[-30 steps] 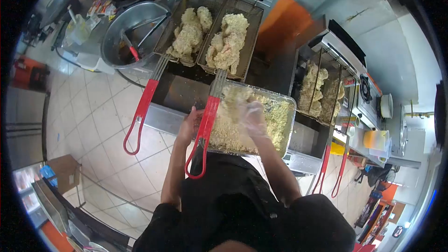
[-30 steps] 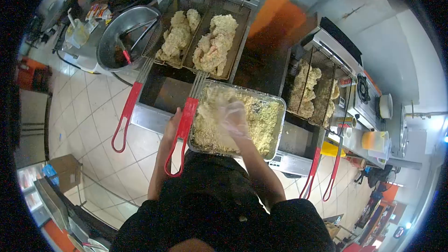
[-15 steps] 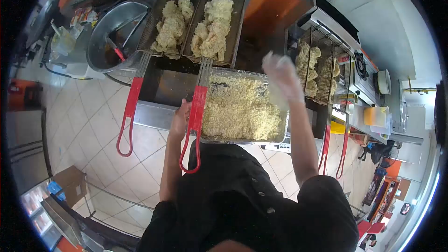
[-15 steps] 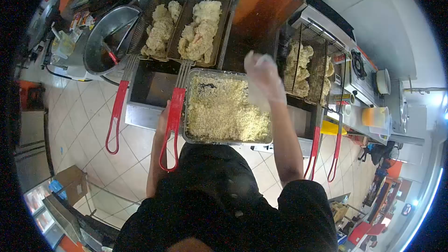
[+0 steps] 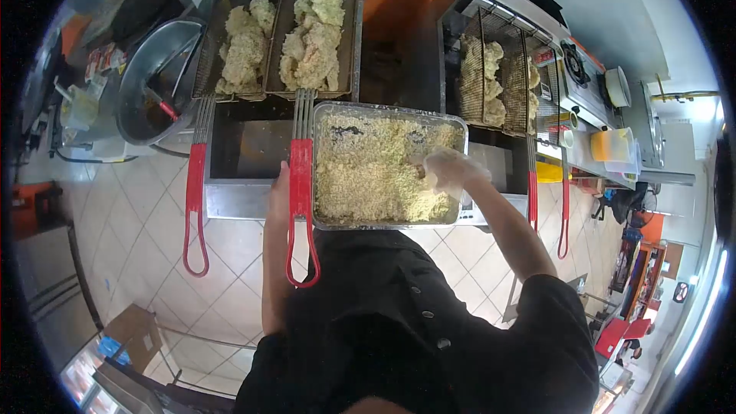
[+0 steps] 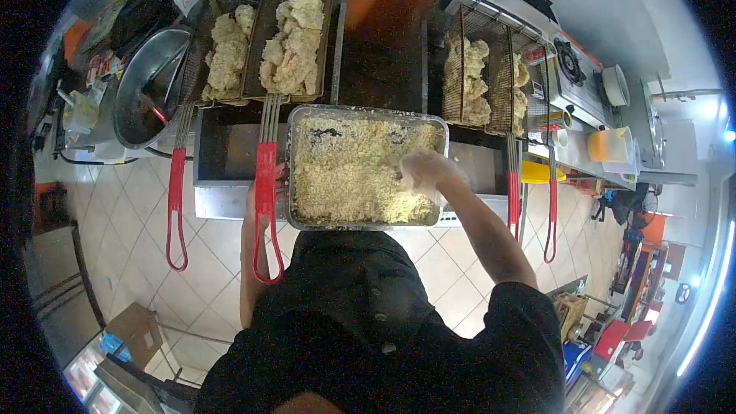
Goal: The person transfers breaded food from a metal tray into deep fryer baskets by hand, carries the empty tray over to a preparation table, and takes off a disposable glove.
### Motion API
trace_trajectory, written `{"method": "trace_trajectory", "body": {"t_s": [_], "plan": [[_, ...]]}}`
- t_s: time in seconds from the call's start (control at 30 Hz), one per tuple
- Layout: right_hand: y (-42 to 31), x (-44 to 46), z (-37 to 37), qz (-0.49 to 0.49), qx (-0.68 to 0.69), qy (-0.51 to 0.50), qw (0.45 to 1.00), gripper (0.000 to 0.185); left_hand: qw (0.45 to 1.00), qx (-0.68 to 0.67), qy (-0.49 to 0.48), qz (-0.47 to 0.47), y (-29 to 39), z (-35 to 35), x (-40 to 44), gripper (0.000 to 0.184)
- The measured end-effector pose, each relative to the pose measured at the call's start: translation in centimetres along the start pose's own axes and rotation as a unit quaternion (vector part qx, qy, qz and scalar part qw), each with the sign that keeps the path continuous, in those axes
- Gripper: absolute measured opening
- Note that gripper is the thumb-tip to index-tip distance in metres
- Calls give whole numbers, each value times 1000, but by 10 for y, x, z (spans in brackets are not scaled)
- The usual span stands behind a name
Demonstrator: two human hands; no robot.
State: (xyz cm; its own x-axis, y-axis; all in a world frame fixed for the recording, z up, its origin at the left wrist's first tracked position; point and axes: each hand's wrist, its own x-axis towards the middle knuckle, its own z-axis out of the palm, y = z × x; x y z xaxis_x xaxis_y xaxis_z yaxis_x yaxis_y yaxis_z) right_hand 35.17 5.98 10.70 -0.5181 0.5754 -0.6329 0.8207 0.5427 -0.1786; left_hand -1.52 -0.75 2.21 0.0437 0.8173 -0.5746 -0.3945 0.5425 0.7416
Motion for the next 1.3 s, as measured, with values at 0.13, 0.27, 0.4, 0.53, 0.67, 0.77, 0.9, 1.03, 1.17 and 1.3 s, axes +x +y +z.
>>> {"method": "trace_trajectory", "body": {"t_s": [0.13,0.27,0.4,0.53,0.67,0.77,0.9,1.03,1.17,1.3], "plan": [[-16,-24,-15,86,-60,-18,994,16,1000,11,-10,9,-12,-13,8,59],[-10,-47,-18,58,-46,30,997,13,999,-31,27,-7,-3,0,2,59],[-46,-68,-85,167,37,-100,980,18,1000,11,6,-4,-1,-1,10,57],[40,-92,-48,99,87,106,986,26,1000,20,-6,8,-9,-8,14,56],[61,-119,-125,172,66,179,967,34,1000,-13,-26,-3,-24,-22,27,51],[58,-134,-169,247,25,251,936,33,999,-44,-1,6,-19,-12,20,45],[72,-144,-166,226,28,363,903,32,999,-51,8,5,-16,-7,15,43],[9,-134,-127,227,164,348,895,26,999,-44,13,2,-17,-7,15,42],[36,-37,30,9,166,257,952,15,997,-65,21,24,-21,-5,16,45],[-15,4,44,38,169,206,963,24,997,-68,-12,19,-23,-13,16,48]]}}
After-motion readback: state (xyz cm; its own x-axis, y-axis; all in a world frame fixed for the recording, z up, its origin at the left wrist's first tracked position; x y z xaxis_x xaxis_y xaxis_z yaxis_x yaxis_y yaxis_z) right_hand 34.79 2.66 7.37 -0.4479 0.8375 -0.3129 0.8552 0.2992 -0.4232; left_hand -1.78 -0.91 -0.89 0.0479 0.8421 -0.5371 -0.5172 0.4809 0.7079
